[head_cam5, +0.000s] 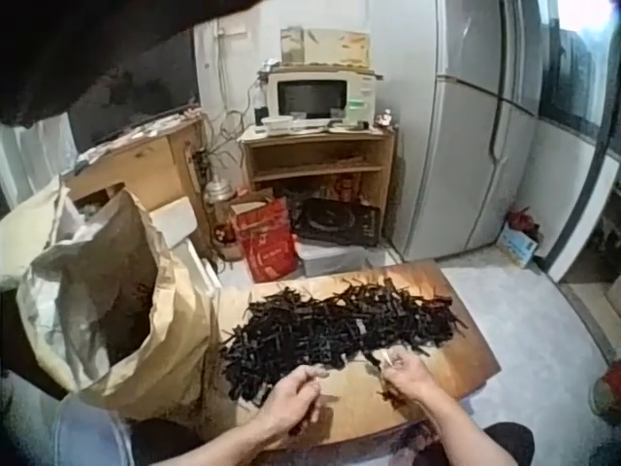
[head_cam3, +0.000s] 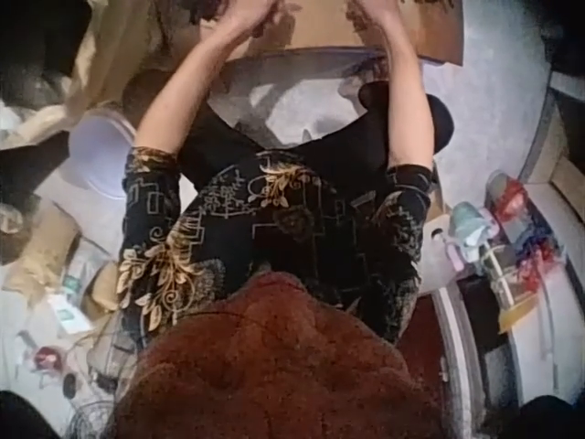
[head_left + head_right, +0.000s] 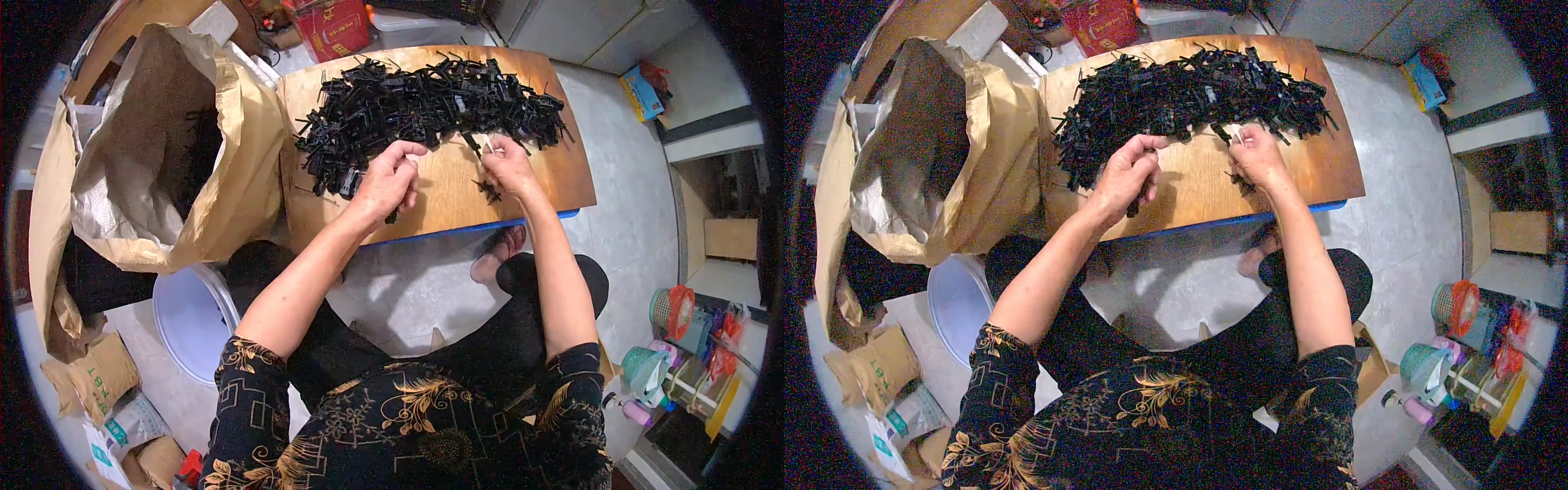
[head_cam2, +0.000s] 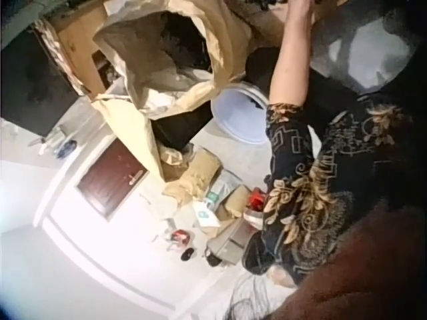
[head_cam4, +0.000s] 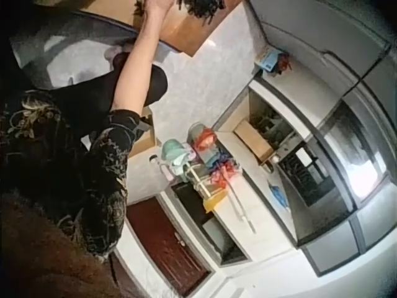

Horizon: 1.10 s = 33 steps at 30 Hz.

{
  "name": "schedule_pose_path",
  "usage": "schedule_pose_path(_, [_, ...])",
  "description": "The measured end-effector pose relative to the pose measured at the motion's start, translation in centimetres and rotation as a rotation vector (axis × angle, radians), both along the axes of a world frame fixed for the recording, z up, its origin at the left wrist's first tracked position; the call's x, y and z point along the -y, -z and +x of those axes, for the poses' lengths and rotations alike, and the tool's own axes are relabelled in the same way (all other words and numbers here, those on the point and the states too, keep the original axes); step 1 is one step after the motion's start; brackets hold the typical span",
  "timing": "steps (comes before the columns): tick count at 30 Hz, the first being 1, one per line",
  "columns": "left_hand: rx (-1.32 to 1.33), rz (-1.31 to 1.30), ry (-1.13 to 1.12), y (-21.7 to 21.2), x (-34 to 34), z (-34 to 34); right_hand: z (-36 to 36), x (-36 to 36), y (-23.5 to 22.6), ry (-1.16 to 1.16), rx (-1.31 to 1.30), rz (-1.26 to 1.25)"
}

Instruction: Manual assembly of small black plastic components by joining them together at a workstation.

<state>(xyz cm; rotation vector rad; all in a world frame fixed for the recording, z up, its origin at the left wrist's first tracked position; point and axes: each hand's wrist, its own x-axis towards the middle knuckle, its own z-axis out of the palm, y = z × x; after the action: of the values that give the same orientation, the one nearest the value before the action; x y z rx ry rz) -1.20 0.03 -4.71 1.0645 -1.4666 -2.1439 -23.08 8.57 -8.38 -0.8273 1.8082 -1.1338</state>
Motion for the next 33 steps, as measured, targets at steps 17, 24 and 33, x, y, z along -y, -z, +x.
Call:
schedule_pose_path(17, [0.196,-1.113,0.176,1.2,-0.8,-0.4,6.1,-1.3,-4.0,-0.12,0.935,0.031])
schedule_pose_path(24, [0.057,-0.858,0.218,1.1,-0.5,-0.4,6.3,-0.8,-3.9,-0.099,1.038,-0.013])
schedule_pose_path(33, [-0.039,-0.307,0.321,-0.8,0.9,0.4,6.5,-0.9,-4.5,-0.147,1.117,-0.039])
